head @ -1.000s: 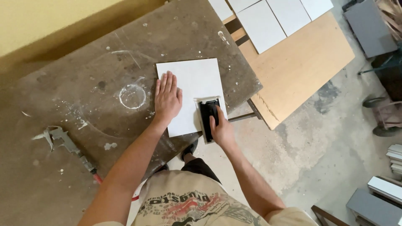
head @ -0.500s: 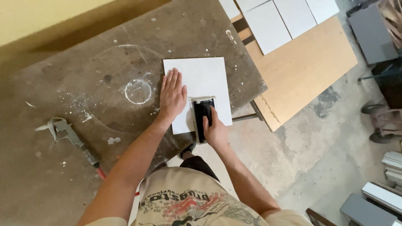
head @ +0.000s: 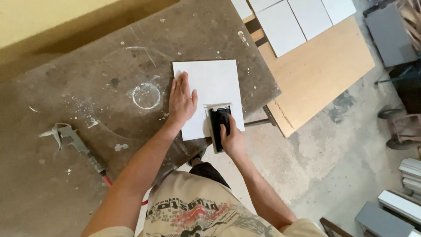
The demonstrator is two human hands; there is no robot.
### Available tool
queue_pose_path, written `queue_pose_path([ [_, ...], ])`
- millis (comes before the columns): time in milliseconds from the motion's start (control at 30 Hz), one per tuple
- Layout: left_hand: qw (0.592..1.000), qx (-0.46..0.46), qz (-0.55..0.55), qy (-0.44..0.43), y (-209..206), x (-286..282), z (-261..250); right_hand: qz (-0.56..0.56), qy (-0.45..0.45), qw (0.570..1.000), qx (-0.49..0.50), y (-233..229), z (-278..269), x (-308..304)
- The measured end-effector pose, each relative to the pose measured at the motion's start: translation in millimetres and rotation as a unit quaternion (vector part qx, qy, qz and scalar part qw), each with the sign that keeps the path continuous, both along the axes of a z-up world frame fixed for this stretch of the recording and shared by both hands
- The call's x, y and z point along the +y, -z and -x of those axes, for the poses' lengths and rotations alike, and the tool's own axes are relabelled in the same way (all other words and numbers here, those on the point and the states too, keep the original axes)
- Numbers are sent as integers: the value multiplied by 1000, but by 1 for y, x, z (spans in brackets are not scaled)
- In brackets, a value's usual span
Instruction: The person sands a white square panel on a workbench using a sanding block and then uses a handheld air blower to remove dust. The person repeats this process on a second panel, placing the finished pieces on a nearby table.
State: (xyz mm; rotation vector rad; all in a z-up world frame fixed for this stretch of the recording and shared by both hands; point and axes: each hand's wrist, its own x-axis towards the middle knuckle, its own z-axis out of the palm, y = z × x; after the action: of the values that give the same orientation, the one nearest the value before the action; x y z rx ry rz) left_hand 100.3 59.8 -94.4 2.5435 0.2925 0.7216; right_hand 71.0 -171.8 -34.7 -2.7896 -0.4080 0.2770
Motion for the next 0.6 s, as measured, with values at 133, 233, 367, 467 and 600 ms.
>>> queue_pose_path([
  [133, 999, -6, -34, 0, 13, -2, -1, -42, 21, 998, -48, 52, -116, 42],
  [233, 1000, 12, -24, 7, 9, 0, 2, -97, 9, 994, -41, 62, -154, 91],
  [367, 1000, 26, 12, 8, 5, 1, -5, -35, -22, 999, -26, 18, -58, 58],
  [467, 1000, 22, 1, 3, 4, -2, -5, -18, -12, 998, -60, 22, -48, 0],
  [600, 1000, 13, -9, 13, 7, 1, -1, -77, 34, 993, -84, 57, -172, 30],
])
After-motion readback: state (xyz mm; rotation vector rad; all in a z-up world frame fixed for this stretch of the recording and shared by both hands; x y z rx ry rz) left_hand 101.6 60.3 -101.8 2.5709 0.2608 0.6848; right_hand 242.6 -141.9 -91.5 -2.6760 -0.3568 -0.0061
